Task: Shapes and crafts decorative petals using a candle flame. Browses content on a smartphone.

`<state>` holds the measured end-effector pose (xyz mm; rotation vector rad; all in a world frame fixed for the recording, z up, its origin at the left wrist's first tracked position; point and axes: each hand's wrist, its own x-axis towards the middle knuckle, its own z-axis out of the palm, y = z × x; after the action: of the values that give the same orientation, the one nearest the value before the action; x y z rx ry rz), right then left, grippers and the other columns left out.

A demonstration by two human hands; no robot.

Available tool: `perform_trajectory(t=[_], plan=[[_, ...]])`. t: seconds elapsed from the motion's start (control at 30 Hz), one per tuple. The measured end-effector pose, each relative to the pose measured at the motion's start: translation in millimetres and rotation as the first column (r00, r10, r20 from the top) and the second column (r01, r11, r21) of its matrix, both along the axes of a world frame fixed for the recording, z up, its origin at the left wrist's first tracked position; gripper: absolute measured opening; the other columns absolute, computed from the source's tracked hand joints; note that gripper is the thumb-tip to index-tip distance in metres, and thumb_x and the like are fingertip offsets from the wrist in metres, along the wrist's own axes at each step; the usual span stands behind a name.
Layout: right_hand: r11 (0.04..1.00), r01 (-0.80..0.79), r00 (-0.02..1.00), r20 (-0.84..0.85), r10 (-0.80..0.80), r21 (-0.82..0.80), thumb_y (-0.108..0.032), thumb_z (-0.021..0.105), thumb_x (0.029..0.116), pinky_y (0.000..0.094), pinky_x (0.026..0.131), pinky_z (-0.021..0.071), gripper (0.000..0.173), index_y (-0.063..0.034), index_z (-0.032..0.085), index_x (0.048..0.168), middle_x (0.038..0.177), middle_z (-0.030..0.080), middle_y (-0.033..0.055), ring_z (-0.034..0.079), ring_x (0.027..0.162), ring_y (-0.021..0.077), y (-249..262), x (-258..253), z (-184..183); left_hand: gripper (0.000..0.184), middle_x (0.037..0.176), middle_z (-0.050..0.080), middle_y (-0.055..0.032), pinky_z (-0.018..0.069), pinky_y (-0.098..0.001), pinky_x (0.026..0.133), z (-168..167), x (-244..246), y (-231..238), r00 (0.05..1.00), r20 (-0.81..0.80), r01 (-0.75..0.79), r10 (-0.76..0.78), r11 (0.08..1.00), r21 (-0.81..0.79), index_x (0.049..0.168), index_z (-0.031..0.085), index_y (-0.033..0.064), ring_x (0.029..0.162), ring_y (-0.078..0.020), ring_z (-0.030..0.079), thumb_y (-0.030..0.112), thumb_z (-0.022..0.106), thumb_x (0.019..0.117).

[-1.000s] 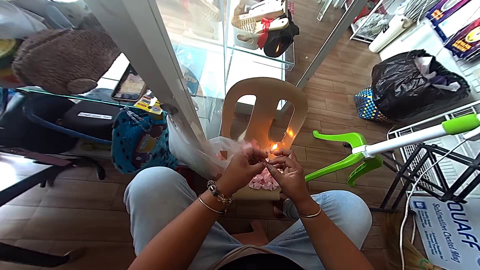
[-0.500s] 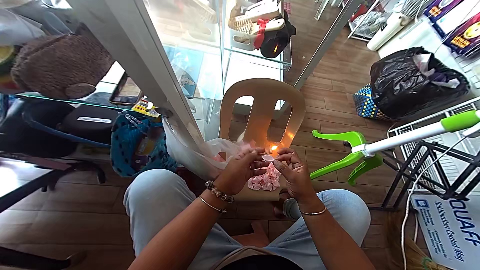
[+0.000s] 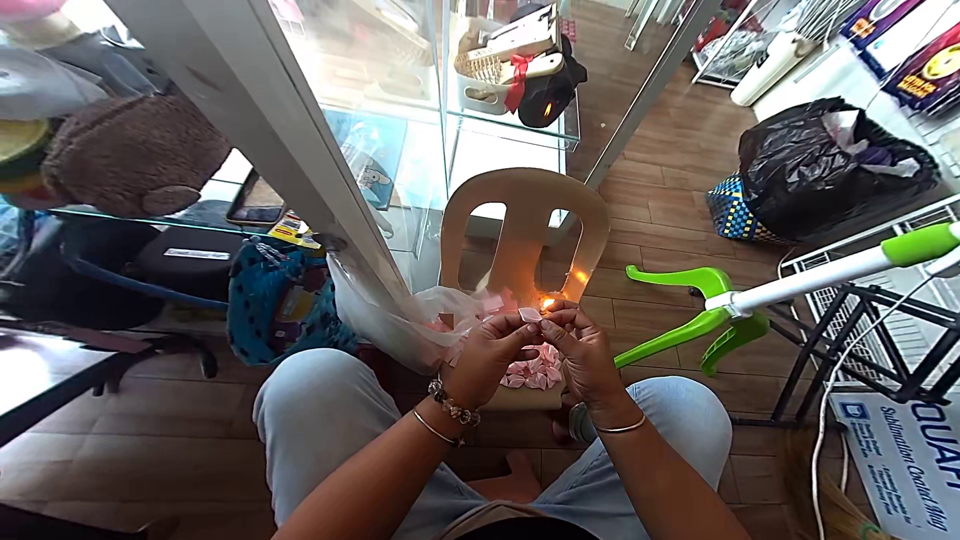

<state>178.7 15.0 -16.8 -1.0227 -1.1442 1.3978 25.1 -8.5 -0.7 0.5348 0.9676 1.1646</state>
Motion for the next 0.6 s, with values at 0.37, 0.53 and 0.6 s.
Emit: perform_trajectory(t=[0.37, 0.53, 0.6], plan=[[0.942, -0.021, 0.948, 0.306, -0.088, 0.336, -0.012, 0.078, 0.0870, 0.0214, 0.085, 0.0582, 0.011, -0.0035, 0.076, 0.095, 0.122, 0.061, 0.0095, 0.064, 0.102, 0.0088, -1.6, -3.3, 1.0, 0.009, 0.087, 0.072, -0.0080, 0.0610, -0.0267, 0.072, 1.1, -2.0, -0.8, 0.996, -0.032, -0.082, 0.084, 0.995, 0.054, 0.098, 0.064, -0.0010, 0.077, -0.0135, 0.072, -0.004, 0.057, 0.1003], [0.793, -0.065, 0.861, 0.436, -0.262, 0.605, -0.017, 0.076, 0.0908, 0.0219, 0.093, 0.0523, 0.012, -0.0085, 0.078, 0.100, 0.120, 0.058, 0.0091, 0.059, 0.108, 0.0086, -0.6, -3.9, -0.8, 0.008, 0.086, 0.072, -0.0079, 0.0610, -0.0264, 0.072, 2.6, -2.2, -0.6, 0.996, -0.032, -0.081, 0.083, 0.995, 0.054, 0.097, 0.064, -0.0004, 0.076, -0.0131, 0.072, -0.004, 0.058, 0.1002], [0.766, -0.072, 0.849, 0.442, -0.288, 0.638, -0.016, 0.075, 0.0909, 0.0221, 0.091, 0.0529, 0.009, -0.0095, 0.079, 0.096, 0.120, 0.059, 0.0109, 0.059, 0.107, 0.0099, 0.4, -3.7, -2.5, 0.008, 0.085, 0.072, -0.0080, 0.0612, -0.0266, 0.071, 3.8, -1.9, -0.4, 0.996, -0.030, -0.083, 0.085, 0.995, 0.048, 0.097, 0.065, -0.0002, 0.076, -0.0133, 0.072, -0.004, 0.058, 0.1002]])
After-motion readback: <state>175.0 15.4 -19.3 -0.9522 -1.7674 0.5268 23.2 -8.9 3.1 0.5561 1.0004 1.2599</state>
